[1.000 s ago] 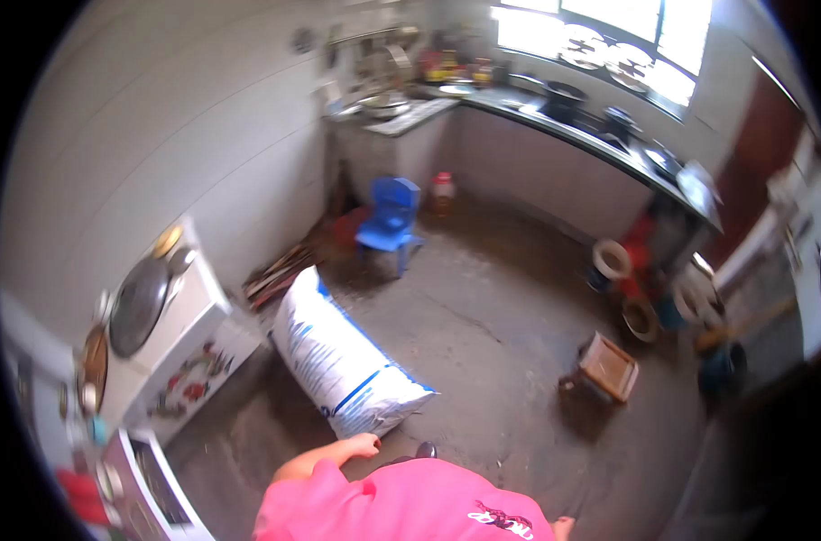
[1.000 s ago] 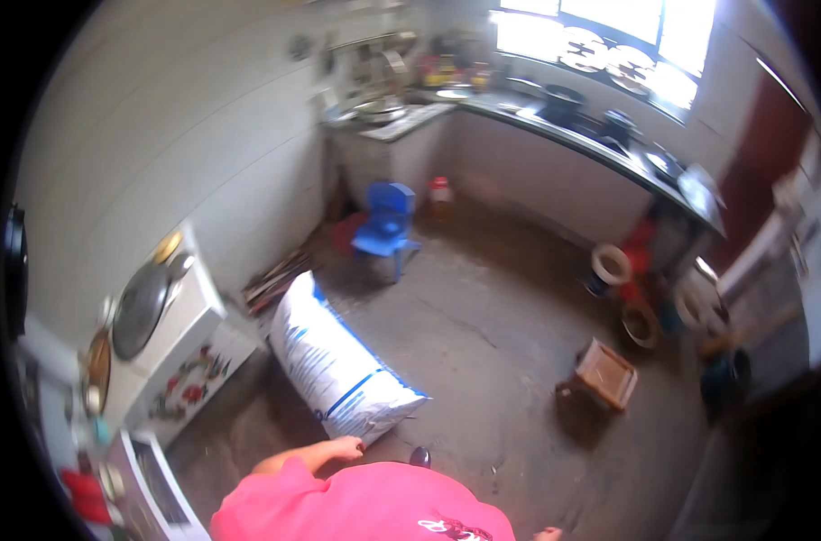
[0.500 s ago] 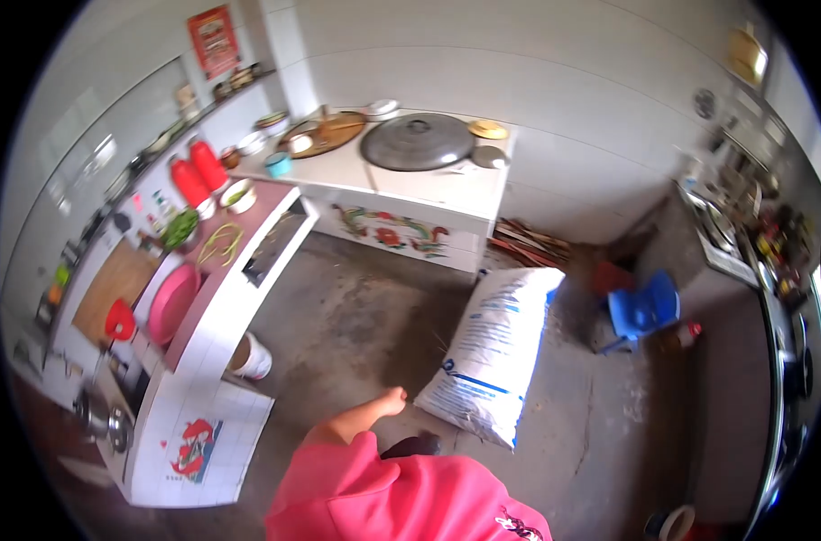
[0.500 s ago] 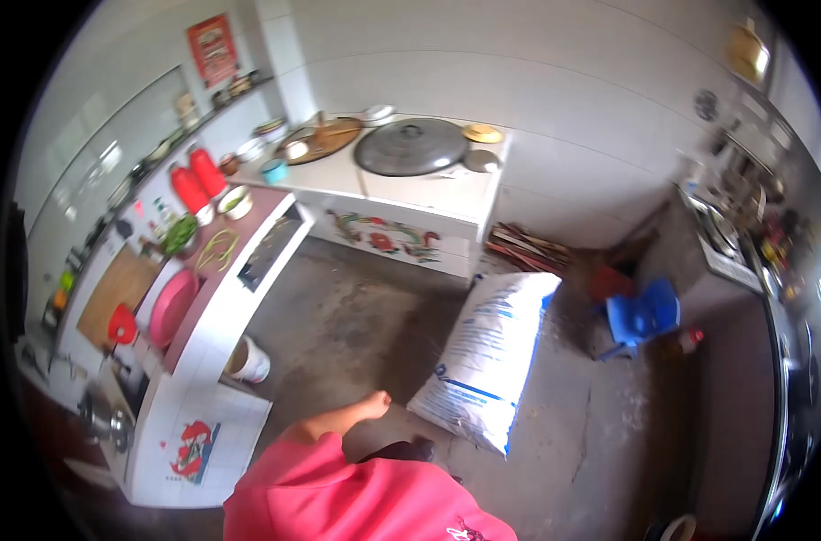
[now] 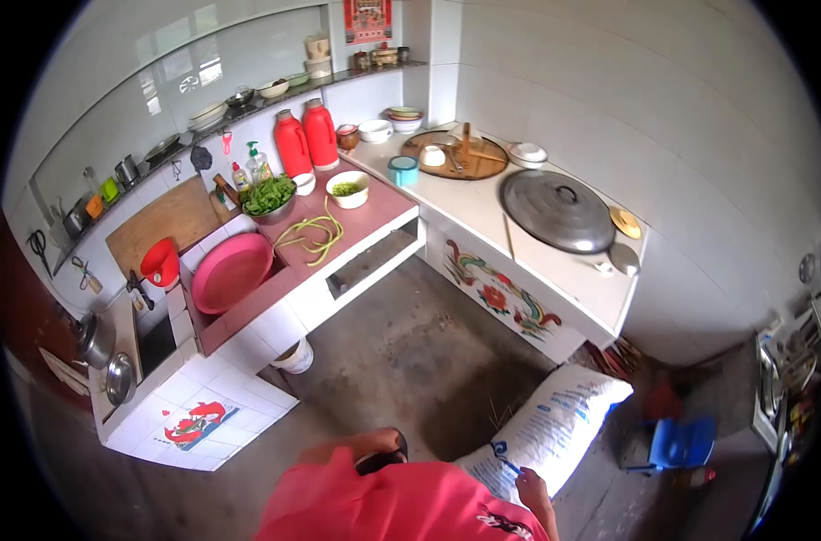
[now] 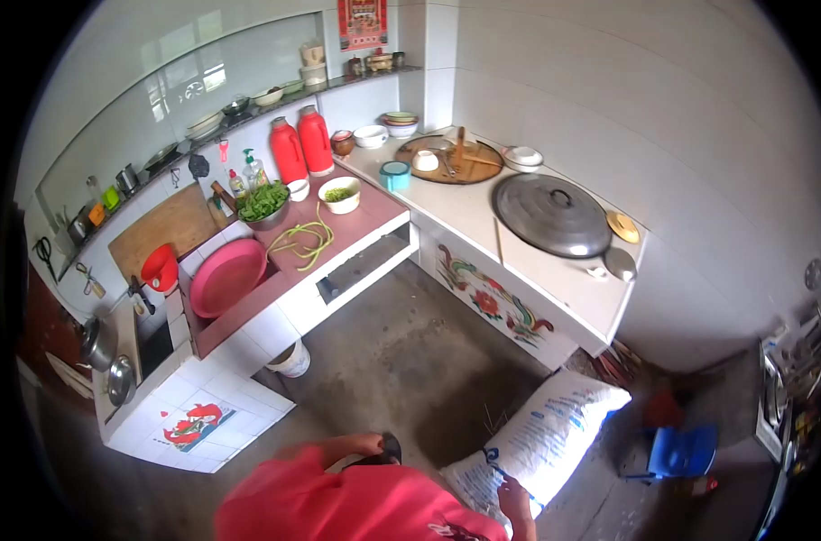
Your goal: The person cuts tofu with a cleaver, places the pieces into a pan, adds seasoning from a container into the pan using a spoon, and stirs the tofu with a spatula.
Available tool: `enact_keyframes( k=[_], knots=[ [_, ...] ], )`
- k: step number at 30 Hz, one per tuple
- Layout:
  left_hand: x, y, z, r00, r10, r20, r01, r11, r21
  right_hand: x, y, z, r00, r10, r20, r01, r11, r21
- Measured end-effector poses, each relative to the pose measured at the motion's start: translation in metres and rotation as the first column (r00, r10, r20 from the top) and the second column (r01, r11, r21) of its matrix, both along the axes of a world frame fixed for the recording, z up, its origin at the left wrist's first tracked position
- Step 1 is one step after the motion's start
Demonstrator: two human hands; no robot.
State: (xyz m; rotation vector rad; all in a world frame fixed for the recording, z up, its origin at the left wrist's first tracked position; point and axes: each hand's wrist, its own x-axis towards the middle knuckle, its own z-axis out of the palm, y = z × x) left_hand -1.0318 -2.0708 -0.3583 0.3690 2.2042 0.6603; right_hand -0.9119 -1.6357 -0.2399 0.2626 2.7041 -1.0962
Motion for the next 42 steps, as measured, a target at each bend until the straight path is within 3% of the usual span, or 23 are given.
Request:
enact_keyframes(
  k=[2, 6, 8, 12, 15, 19, 21, 23, 25, 28, 31, 35, 37, 38, 41, 42],
  knots=[
    [-0.046, 0.001, 0.036, 0.999, -0.046, 0.010, 0.046, 0.999, 0.025, -0.051, -0.033, 0.004, 0.999, 0.009, 0.047, -0.007, 0.999, -0.038],
    [-0.130, -0.023, 0.061, 0.976, 0.095, -0.196, -0.017, 0.930, 0.366, -0.122, -0.092, -0.002, 0.988, 0.071, 0.136, -0.060, 0.994, -0.087],
    [-0.173, -0.030, 0.096, 0.971, 0.146, -0.191, -0.087, 0.954, 0.288, -0.141, -0.108, -0.003, 0.980, 0.061, 0.192, -0.037, 0.991, -0.127],
    [-0.232, -0.054, 0.124, 0.864, 0.304, -0.402, -0.128, 0.904, 0.409, -0.198, -0.110, -0.021, 0.970, 0.154, 0.189, -0.119, 0.976, -0.185],
    [-0.264, -0.075, 0.147, 0.897, 0.434, -0.081, -0.357, 0.822, 0.443, -0.273, -0.134, 0.009, 0.965, 0.182, 0.189, -0.157, 0.978, -0.138],
    [-0.347, -0.102, 0.144, 0.829, 0.551, 0.090, -0.492, 0.643, 0.587, -0.368, -0.162, 0.014, 0.952, 0.302, 0.051, -0.296, 0.949, -0.107],
    [-0.412, -0.115, 0.164, 0.818, 0.575, 0.000, -0.452, 0.643, 0.618, -0.423, -0.175, 0.002, 0.913, 0.406, 0.032, -0.397, 0.905, -0.153],
    [-0.478, -0.121, 0.213, 0.756, 0.597, -0.269, -0.370, 0.729, 0.576, -0.478, -0.188, -0.011, 0.903, 0.429, -0.002, -0.423, 0.891, -0.167],
    [-0.555, -0.130, 0.205, 0.653, 0.638, -0.409, -0.318, 0.721, 0.616, -0.528, -0.194, -0.010, 0.898, 0.440, 0.009, -0.431, 0.884, -0.180],
    [-0.660, -0.140, 0.185, 0.525, 0.711, -0.468, -0.406, 0.693, 0.596, -0.590, -0.200, 0.003, 0.896, 0.439, 0.073, -0.415, 0.883, -0.220],
    [-0.739, -0.136, 0.169, 0.277, 0.745, -0.607, -0.559, 0.639, 0.529, -0.638, -0.191, 0.015, 0.895, 0.432, 0.114, -0.397, 0.886, -0.237],
    [-0.804, -0.134, 0.192, 0.317, 0.896, -0.313, -0.728, 0.441, 0.525, -0.677, -0.183, 0.050, 0.909, 0.397, 0.132, -0.376, 0.914, -0.154],
    [-0.832, -0.137, 0.179, 0.306, 0.933, -0.190, -0.832, 0.359, 0.424, -0.683, -0.175, 0.058, 0.937, 0.336, 0.097, -0.326, 0.939, -0.107],
    [-0.838, -0.133, 0.176, 0.255, 0.940, -0.228, -0.834, 0.333, 0.439, -0.682, -0.169, 0.056, 0.944, 0.321, 0.074, -0.315, 0.945, -0.090],
    [-0.849, -0.137, 0.165, 0.272, 0.962, 0.035, -0.887, 0.237, 0.396, -0.658, -0.159, 0.050, 0.972, 0.230, 0.047, -0.225, 0.970, -0.091],
    [-0.861, -0.144, 0.129, 0.278, 0.958, 0.073, -0.833, 0.203, 0.514, -0.643, -0.160, 0.052, 0.983, 0.171, 0.069, -0.162, 0.979, -0.123]
  ],
)
